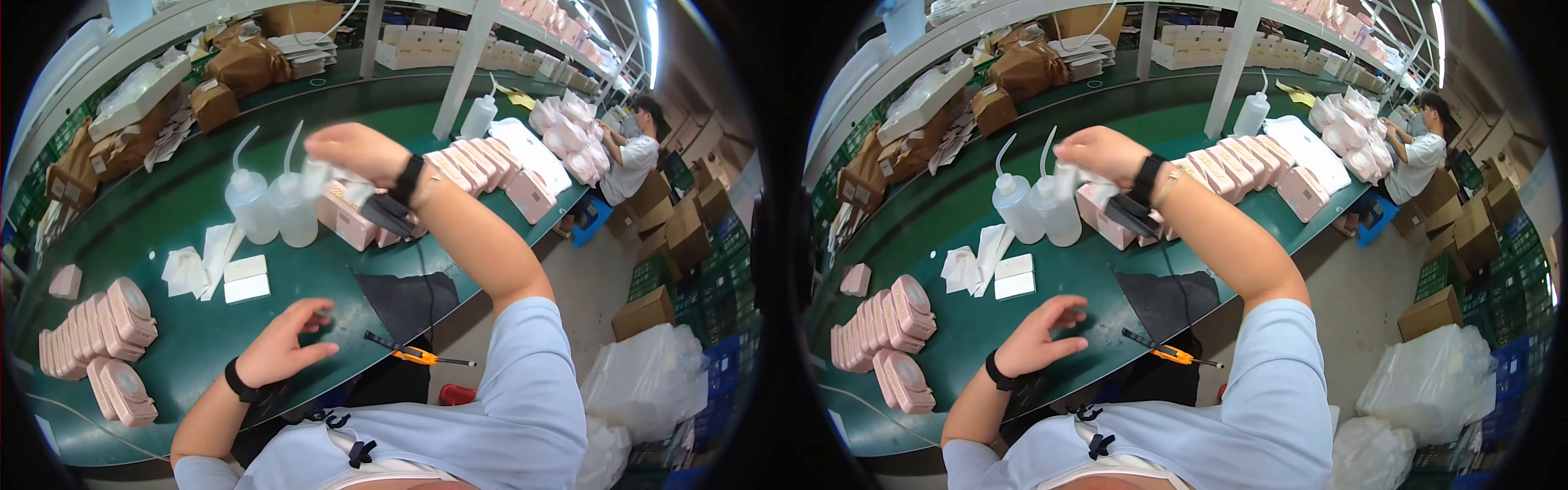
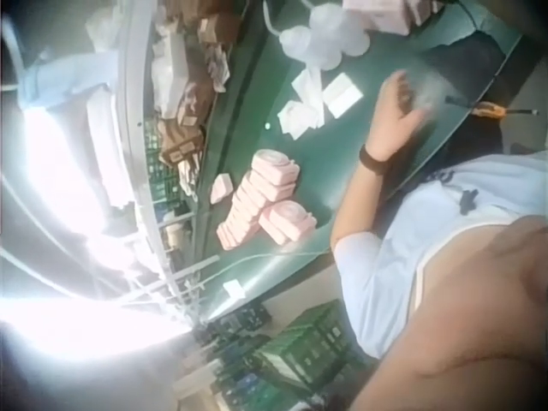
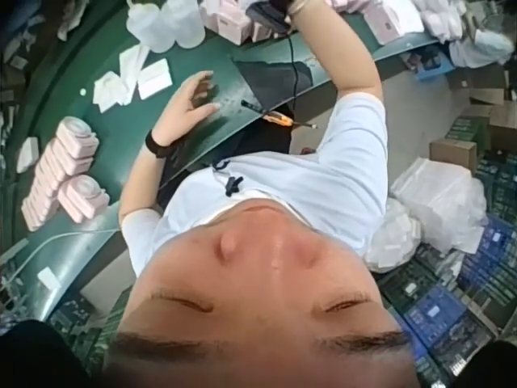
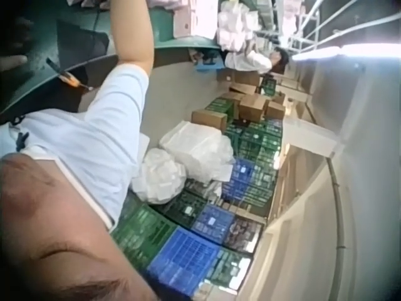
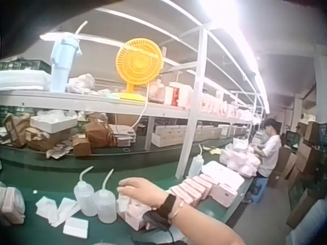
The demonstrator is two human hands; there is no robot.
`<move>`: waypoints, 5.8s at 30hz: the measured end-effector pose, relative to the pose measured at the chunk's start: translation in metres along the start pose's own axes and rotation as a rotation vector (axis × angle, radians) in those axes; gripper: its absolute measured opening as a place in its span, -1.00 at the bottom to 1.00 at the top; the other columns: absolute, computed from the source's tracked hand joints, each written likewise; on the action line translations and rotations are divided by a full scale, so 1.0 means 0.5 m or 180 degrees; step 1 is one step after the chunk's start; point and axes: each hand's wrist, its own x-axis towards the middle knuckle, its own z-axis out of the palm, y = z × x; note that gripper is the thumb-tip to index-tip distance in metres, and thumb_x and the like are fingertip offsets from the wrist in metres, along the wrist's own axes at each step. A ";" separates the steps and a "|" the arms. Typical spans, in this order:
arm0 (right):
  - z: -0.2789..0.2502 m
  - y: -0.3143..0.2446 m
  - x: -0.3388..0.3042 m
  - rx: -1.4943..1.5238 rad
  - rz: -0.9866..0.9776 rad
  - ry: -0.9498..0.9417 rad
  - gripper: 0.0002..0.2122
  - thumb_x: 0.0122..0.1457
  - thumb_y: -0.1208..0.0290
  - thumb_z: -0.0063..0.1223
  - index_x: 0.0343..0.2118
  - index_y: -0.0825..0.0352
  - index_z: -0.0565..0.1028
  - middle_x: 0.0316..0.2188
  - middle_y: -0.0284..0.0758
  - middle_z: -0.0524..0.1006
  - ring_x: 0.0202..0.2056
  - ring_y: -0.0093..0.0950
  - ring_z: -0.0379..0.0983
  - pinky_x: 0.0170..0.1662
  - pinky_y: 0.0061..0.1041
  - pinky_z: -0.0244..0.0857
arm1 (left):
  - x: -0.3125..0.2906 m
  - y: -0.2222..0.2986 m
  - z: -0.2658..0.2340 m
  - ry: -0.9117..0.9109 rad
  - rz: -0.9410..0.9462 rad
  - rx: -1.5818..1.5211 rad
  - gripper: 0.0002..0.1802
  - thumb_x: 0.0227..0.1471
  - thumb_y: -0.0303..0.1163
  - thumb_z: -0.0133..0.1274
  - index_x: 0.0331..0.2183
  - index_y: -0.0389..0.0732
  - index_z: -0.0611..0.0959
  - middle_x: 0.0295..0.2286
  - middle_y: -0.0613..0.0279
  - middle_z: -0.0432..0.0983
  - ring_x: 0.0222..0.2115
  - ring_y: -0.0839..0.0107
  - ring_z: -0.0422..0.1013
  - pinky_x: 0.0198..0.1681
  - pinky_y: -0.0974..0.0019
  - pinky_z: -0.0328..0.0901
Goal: Cleaning and inspecting pink plastic electronic housings using an air nozzle and a cleaning cloth on an assembly line.
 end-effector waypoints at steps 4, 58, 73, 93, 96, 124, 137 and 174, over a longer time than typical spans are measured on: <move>-0.151 -0.047 -0.183 -0.2379 -0.0090 0.0265 -0.65 0.11 0.22 0.25 -0.21 0.45 0.54 -0.27 -0.20 0.60 -0.21 -0.37 0.52 -0.07 -0.45 0.37 | 0.065 -0.010 0.016 0.0717 -0.0030 -0.0278 -0.04 -0.05 -0.41 0.31 0.26 -0.25 0.11 0.19 -0.08 0.13 0.16 0.12 0.27 0.18 0.16 0.23; -0.280 0.195 -0.655 0.0431 0.0445 0.1975 -0.47 0.14 0.57 -0.14 0.24 0.36 0.23 0.03 -0.21 0.41 0.00 -0.37 0.40 0.07 -0.43 0.31 | -0.130 0.063 -0.108 -0.0471 -0.0047 0.1734 -0.38 -0.09 -0.06 0.27 -0.06 -0.25 0.58 -0.16 0.02 0.57 -0.16 0.05 0.49 -0.08 0.12 0.38; 0.059 0.669 -1.109 0.0394 0.1522 0.4362 -0.69 0.20 0.39 -0.14 -0.03 0.31 0.47 -0.22 -0.26 0.52 -0.27 -0.36 0.52 -0.27 -0.40 0.48 | -0.117 -0.288 -0.871 0.1781 -0.3509 0.3320 -0.32 -0.23 -0.03 0.38 -0.08 -0.23 0.66 -0.04 0.00 0.55 -0.01 0.11 0.48 0.03 0.08 0.40; 0.338 0.336 -0.687 0.0777 0.0706 0.2621 -0.60 0.28 0.50 -0.04 0.17 0.38 0.31 -0.42 -0.43 0.42 -0.49 -0.70 0.31 -0.40 -0.71 0.22 | -0.163 -0.357 -1.025 0.2821 -0.2039 0.1997 -0.54 -0.12 -0.13 0.22 -0.27 -0.34 0.68 -0.29 -0.10 0.63 -0.27 0.08 0.57 -0.16 0.15 0.44; 0.332 0.368 -0.689 0.1151 0.0682 0.2513 -0.66 0.31 0.40 -0.02 0.10 0.37 0.34 -0.43 -0.43 0.41 -0.47 -0.68 0.30 -0.38 -0.69 0.23 | -0.243 -0.304 -0.992 0.3111 -0.0889 -0.1294 -0.63 0.00 -0.30 0.10 -0.20 -0.37 0.60 -0.21 0.00 0.61 -0.17 0.16 0.53 -0.02 0.16 0.40; 0.352 -0.012 -0.458 -0.2363 0.0105 -0.1218 -0.52 -0.09 0.03 0.34 -0.26 0.35 0.53 -0.39 -0.19 0.54 -0.41 -0.12 0.47 -0.34 -0.38 0.36 | -0.510 -0.051 -0.037 0.2428 -0.0893 0.0937 -0.25 -0.27 -0.51 0.35 0.05 -0.29 0.48 -0.04 0.14 0.44 -0.02 0.28 0.40 0.06 0.31 0.28; 0.381 -0.086 -0.433 -0.3432 -0.0496 -0.1605 -0.53 -0.11 -0.02 0.31 -0.50 0.35 0.42 -0.55 -0.19 0.44 -0.52 -0.13 0.42 -0.47 -0.25 0.26 | -0.543 0.040 -0.001 0.2764 -0.1029 0.2837 -0.51 -0.39 -0.30 0.32 -0.25 -0.14 0.67 -0.35 0.26 0.55 -0.33 0.18 0.48 -0.25 0.22 0.39; 0.616 -0.141 -0.306 -0.2561 -0.1225 -0.2772 -0.46 -0.09 -0.15 0.25 -0.54 0.37 0.42 -0.64 -0.19 0.40 -0.55 -0.14 0.39 -0.48 -0.28 0.24 | -0.865 -0.133 0.276 0.4294 0.0257 -0.4946 -0.47 0.17 0.05 -0.11 -0.01 -0.14 0.48 -0.36 0.14 0.37 -0.44 0.30 0.37 -0.59 0.30 0.40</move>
